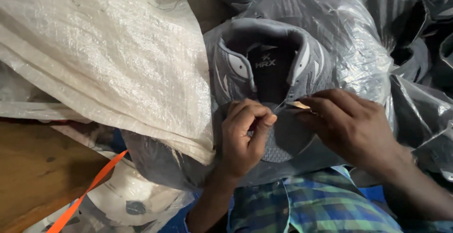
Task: The person picks up gray sneakers from a large pile of shoes and plastic bags, turns them over to inspect the soles and uppers, and places them back into the pile. The hands repeatedly reach into the cluttered heap to handle individual shoes.
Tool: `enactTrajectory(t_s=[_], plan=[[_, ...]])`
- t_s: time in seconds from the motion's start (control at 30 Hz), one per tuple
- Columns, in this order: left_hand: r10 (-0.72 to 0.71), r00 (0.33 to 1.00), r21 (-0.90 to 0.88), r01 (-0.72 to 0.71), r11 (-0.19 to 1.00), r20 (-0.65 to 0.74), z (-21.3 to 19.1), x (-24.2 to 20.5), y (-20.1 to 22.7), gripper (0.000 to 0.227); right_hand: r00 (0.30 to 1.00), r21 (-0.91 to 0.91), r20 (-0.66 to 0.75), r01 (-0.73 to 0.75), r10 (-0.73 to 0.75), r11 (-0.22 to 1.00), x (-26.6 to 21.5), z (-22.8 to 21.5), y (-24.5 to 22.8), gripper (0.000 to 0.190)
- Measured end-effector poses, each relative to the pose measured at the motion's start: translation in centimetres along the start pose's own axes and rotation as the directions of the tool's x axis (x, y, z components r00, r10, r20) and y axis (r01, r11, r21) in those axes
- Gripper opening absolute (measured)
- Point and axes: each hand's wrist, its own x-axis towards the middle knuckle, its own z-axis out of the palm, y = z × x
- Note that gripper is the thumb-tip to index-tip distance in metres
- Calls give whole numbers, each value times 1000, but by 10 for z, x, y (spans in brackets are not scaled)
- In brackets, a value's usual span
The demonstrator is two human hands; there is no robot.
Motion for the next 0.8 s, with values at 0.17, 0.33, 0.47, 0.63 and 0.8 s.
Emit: enactTrajectory(t_s=[0.17, 0.33, 0.47, 0.63, 0.8], plan=[[30, 999, 36, -30, 999, 19, 2, 2, -1, 11, 999, -31, -6, 49, -50, 998, -6, 12, -1, 38], [-28, 998, -230, 38, 972, 49, -13, -20, -24, 9, 992, -88, 125, -1, 12, 996, -10, 18, 4, 27], [-108, 828, -228, -24, 973, -550, -74, -27, -15, 26, 997, 15, 69, -26, 25, 1000, -11, 22, 14, 26], [195, 697, 494, 256, 831, -690, -91, -40, 14, 66, 998, 18, 69, -6, 4, 1000, -3, 14, 2, 32], [-36, 999, 486, 46, 873, -30, -24, -13, 25, 27, 986, -193, 164, 44, -12, 980, -11, 32, -6, 39]])
